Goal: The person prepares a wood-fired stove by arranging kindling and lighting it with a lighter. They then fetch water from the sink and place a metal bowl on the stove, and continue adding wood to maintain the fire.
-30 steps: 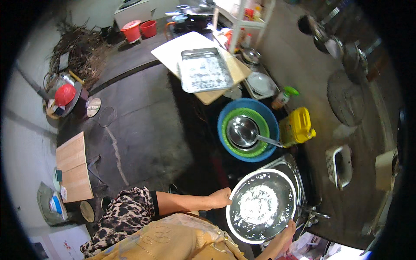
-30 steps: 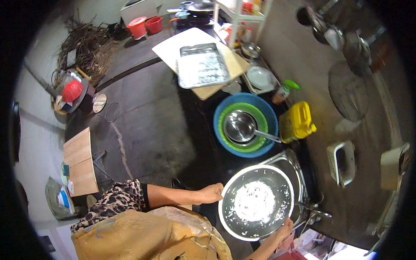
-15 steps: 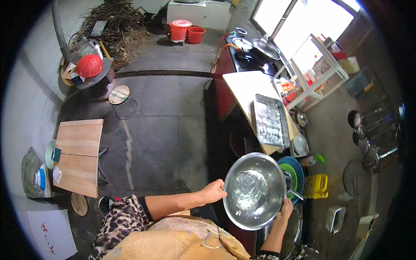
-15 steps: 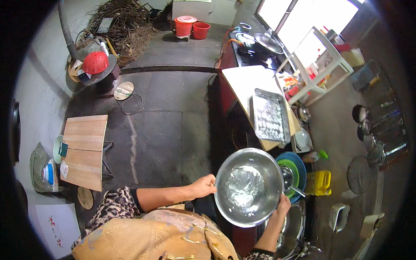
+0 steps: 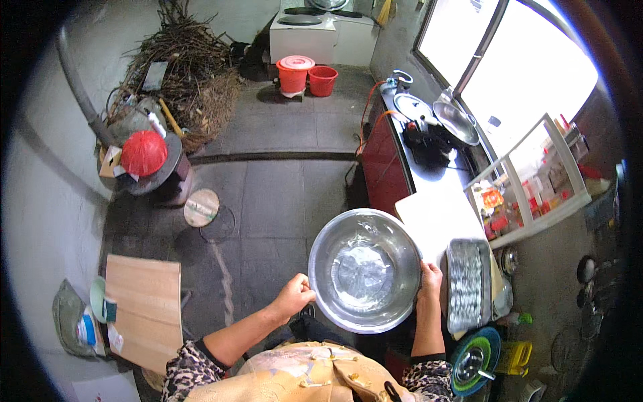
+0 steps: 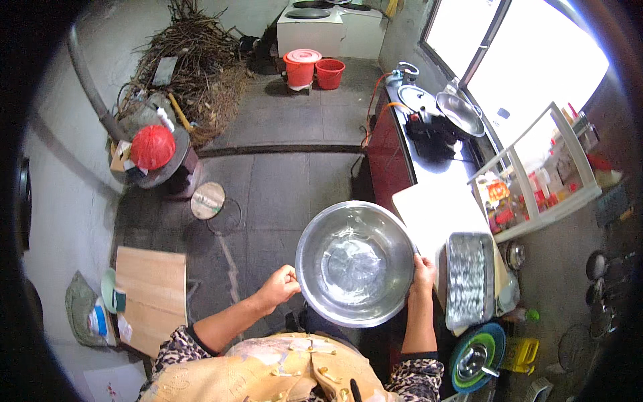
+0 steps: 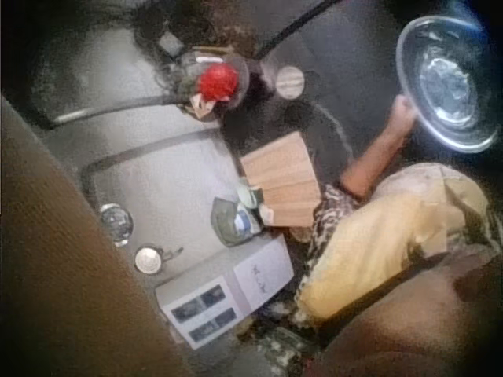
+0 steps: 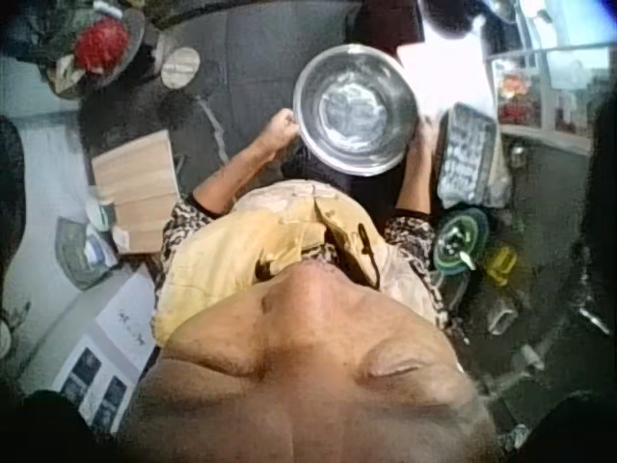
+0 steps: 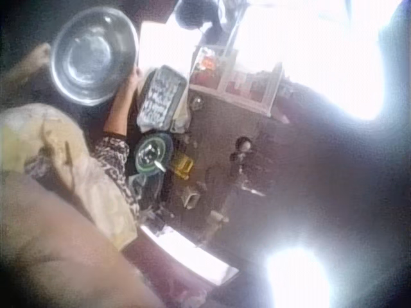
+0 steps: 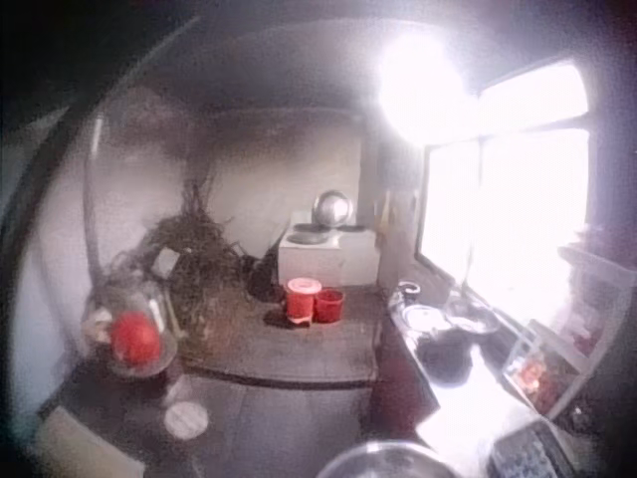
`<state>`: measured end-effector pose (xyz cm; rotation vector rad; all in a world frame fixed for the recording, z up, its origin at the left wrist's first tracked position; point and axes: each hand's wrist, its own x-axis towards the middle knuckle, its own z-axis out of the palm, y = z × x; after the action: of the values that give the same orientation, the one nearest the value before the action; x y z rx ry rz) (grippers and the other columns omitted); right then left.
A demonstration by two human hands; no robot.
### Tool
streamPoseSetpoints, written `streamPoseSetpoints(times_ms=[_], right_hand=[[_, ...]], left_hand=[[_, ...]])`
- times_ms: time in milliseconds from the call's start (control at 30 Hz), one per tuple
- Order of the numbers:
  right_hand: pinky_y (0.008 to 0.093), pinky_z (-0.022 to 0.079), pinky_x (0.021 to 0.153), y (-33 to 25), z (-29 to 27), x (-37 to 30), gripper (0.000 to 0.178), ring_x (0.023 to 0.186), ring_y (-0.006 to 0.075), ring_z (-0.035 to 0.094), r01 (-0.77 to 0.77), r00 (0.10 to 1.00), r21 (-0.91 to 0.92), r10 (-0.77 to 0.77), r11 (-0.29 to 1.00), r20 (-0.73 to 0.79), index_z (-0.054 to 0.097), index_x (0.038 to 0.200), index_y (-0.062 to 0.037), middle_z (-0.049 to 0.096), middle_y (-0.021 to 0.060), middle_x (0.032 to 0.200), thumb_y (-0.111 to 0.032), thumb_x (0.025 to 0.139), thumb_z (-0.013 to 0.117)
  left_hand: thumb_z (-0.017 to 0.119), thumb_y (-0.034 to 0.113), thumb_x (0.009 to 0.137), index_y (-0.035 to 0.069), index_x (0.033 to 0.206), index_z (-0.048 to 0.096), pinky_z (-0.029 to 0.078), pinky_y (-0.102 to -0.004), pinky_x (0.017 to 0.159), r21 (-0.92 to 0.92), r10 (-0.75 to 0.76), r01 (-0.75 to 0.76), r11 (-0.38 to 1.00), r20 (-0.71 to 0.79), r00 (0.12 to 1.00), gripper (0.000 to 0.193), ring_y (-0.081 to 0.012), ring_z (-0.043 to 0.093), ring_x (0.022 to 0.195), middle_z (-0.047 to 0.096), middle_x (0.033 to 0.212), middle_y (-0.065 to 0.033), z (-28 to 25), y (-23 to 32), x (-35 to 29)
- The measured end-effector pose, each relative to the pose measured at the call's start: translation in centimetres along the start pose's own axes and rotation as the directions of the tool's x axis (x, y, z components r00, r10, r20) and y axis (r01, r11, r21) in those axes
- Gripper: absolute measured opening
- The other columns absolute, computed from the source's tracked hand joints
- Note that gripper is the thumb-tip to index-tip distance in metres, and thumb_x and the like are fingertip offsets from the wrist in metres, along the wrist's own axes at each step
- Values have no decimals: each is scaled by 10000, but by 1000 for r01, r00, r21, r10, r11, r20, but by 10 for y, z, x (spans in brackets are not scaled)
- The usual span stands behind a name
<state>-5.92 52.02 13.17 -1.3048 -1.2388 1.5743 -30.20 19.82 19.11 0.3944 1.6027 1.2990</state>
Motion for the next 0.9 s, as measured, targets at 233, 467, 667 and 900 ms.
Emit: streamPoseSetpoints(times_ms=[233, 467, 667, 900], right_hand=[[277, 416, 608, -57, 193, 159, 147, 634, 114, 513, -7, 1000, -68, 7, 998, 11, 640, 797, -55, 596, -3, 710, -169, 888, 656], [263, 397, 572, -110, 347, 337, 155, 606, 104, 502, -18, 995, -62, 11, 998, -102, 636, 788, -57, 580, -10, 688, -174, 887, 659], [248, 372, 569, -153, 452, 511, 148, 597, 91, 479, 16, 997, -53, -20, 998, -81, 647, 776, -53, 570, -27, 681, -157, 882, 661], [245, 401, 582, -215, 566, 741, 146, 615, 86, 513, 34, 994, -9, -35, 999, -107, 645, 790, -57, 603, -23, 712, -158, 894, 661]], left_hand=[[630, 61, 821, 34, 923, 508, 449, -256, 687, -76, 5, -3, 997, 18, 1000, 162, -99, 555, 734, 590, 788, -33, -116, 123, 178], [621, 85, 834, 20, 937, 513, 457, -266, 706, 13, -26, 24, 1000, 124, 992, 164, -110, 564, 759, 600, 807, -51, -207, 259, 388], [609, 79, 833, 30, 941, 513, 436, -252, 656, 6, -11, 10, 1000, 167, 986, 152, -103, 549, 723, 602, 787, -46, -253, 370, 577], [609, 65, 821, 38, 924, 502, 408, -245, 616, -14, -101, 106, 994, 195, 976, 151, -86, 521, 693, 590, 774, -32, -276, 498, 806]])
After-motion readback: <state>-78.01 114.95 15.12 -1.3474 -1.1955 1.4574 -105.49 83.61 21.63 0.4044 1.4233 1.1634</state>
